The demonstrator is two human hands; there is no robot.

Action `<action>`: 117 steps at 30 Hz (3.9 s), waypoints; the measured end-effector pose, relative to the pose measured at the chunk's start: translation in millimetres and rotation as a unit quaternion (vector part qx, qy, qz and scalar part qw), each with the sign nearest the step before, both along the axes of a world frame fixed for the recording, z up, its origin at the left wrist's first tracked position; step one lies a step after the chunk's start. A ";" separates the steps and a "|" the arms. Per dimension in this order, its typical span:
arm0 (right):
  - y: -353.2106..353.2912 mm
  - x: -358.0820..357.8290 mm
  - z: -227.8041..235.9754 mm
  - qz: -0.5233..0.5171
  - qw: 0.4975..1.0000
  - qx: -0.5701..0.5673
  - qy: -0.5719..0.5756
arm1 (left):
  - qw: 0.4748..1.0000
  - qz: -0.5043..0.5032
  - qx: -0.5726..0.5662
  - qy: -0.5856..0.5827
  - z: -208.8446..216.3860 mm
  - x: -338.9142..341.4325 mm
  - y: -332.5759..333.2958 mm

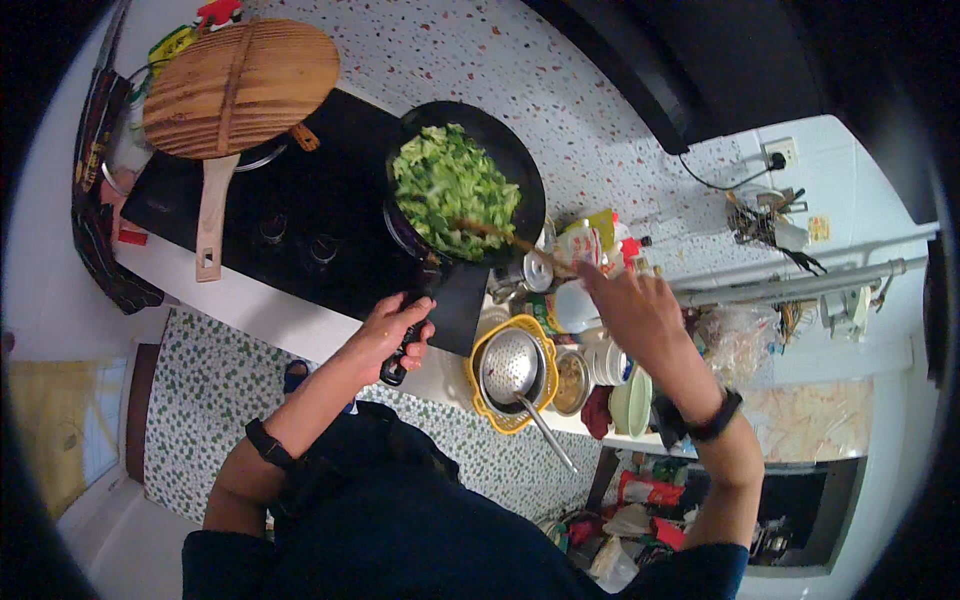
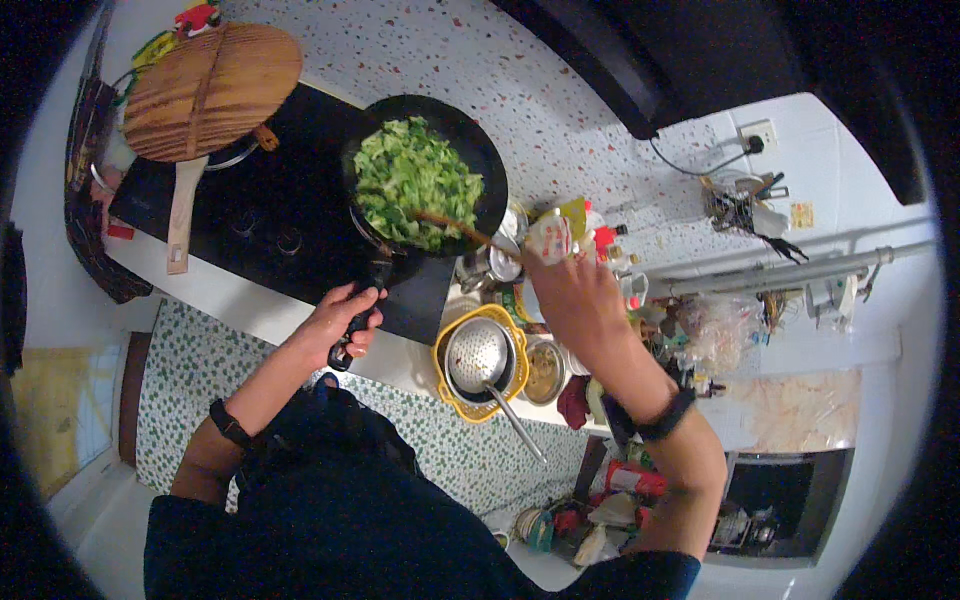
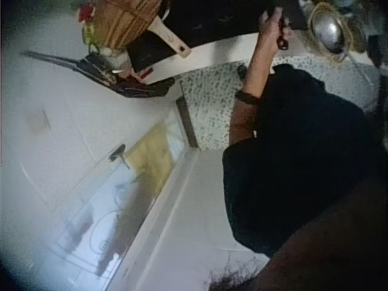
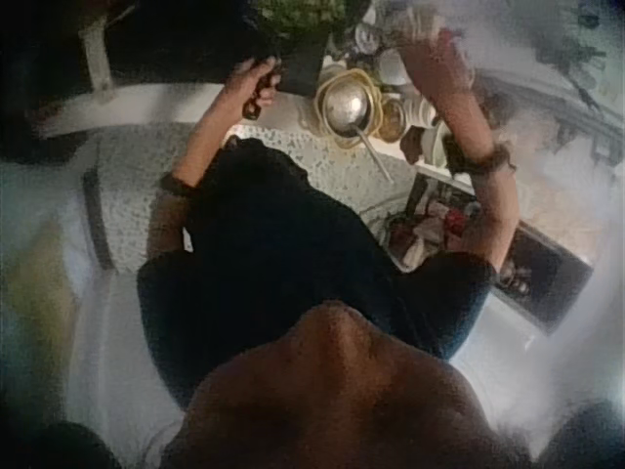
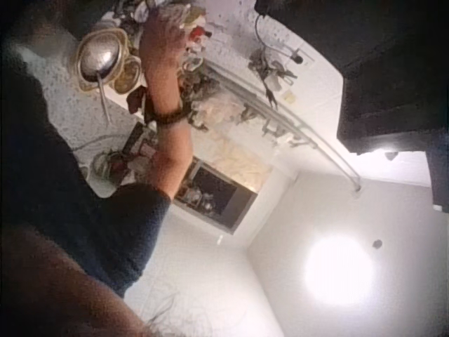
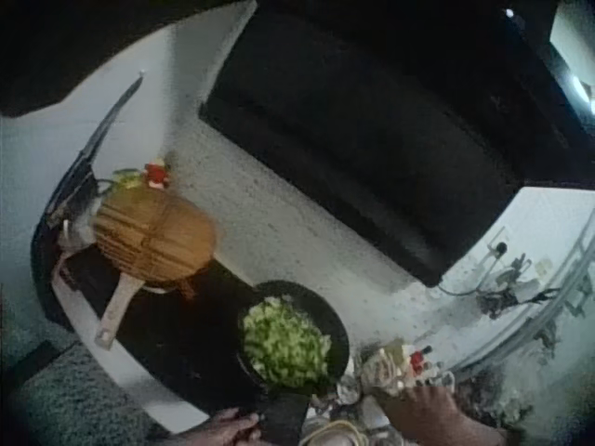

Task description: The person washes hands, then prepares and stir-fries vegetables in a wok. They add oil, chopped chilies, and leafy greens, stirring with a wooden spatula and adding salt during cooking.

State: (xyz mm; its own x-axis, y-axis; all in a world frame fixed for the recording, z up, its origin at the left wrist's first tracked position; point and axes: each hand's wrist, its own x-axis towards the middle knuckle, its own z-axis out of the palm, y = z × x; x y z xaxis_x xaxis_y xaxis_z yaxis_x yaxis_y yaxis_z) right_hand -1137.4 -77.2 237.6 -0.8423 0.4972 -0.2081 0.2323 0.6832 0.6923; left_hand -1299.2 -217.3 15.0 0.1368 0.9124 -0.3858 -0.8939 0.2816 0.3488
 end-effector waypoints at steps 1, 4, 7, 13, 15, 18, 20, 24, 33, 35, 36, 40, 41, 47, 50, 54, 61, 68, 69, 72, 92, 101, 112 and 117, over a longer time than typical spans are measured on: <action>16.3 -1.2 -5.3 -0.013 1.000 -0.022 0.009 | 1.000 0.003 -0.009 0.015 0.2 0.5 0.5; 68.9 12.1 3.9 -0.073 0.986 -0.147 0.013 | 1.000 0.009 -0.013 0.015 -0.2 1.8 0.4; 108.0 18.3 27.1 -0.079 0.979 -0.186 0.022 | 1.000 0.004 -0.011 -0.001 -0.3 1.8 0.2; 155.3 -62.1 -12.2 -0.290 0.889 -0.311 0.171 | 1.000 -0.009 0.012 -0.012 1.5 1.6 0.0; 152.3 -75.3 -27.6 -0.093 0.946 -0.264 0.162 | 1.000 -0.007 0.002 -0.018 2.5 3.0 0.9; 132.1 -69.3 -27.0 0.032 0.985 -0.163 0.054 | 1.000 -0.008 -0.012 -0.003 3.4 3.9 2.4; 106.9 -56.3 -14.7 0.029 0.995 -0.098 -0.010 | 1.000 -0.005 -0.013 0.004 3.5 4.3 2.2; 49.2 -32.0 29.1 0.033 0.997 -0.048 -0.052 | 1.000 0.002 -0.013 0.012 3.0 4.7 2.2; 19.0 -18.5 -19.9 0.044 0.999 0.010 0.016 | 1.000 -0.004 -0.019 0.016 1.1 4.4 3.8; 48.2 -18.8 -34.0 -0.017 0.999 -0.014 0.027 | 0.999 -0.007 -0.016 0.029 1.7 3.6 3.3; 60.9 -16.6 -28.8 -0.070 0.996 -0.050 0.030 | 1.000 -0.006 -0.012 0.028 2.0 3.0 3.2; 92.8 -22.2 3.8 -0.111 0.984 -0.120 0.072 | 1.000 -0.003 -0.016 0.023 2.8 2.4 2.4; 97.3 -32.2 4.5 -0.104 0.985 -0.121 0.068 | 1.000 -0.002 -0.014 0.022 2.8 2.3 2.4; 87.2 -69.6 -47.5 -0.047 0.995 -0.078 0.029 | 1.000 -0.003 0.005 -0.009 1.6 0.9 3.1; 61.7 -38.4 -16.2 0.001 0.998 -0.060 -0.023 | 1.000 -0.005 -0.001 0.003 0.2 1.4 2.8; 13.8 0.7 64.2 0.036 0.997 -0.063 0.004 | 1.000 -0.001 -0.001 -0.007 1.0 1.4 2.6; 2.4 -12.8 0.5 -0.018 0.999 -0.032 -0.028 | 1.000 0.003 -0.014 -0.009 8.7 4.9 0.2; 109.5 16.7 21.8 -0.028 0.983 -0.179 0.021 | 1.000 0.007 -0.011 -0.016 9.6 3.7 -1.2; 122.4 12.7 20.6 0.027 0.990 -0.118 -0.071 | 1.000 0.004 -0.012 -0.017 9.5 3.6 -1.2; 150.7 -28.8 -12.2 -0.042 0.983 -0.148 -0.095 | 1.000 0.001 -0.008 -0.021 9.2 3.2 -1.3; -13.0 -2.2 -8.7 -0.090 0.992 -0.089 -0.012 | 1.000 0.006 0.017 -0.011 8.1 4.0 -1.4; 13.8 97.5 -78.4 -0.222 0.826 -0.359 0.374 | 0.999 0.027 0.025 0.015 8.6 7.0 -2.5; -41.6 148.7 -216.7 -0.198 0.566 -0.536 0.594 | 0.988 0.019 0.009 0.151 4.3 10.9 3.9; -57.7 150.7 -224.2 -0.199 0.410 -0.595 0.662 | 0.991 0.003 0.009 0.135 0.5 6.9 6.2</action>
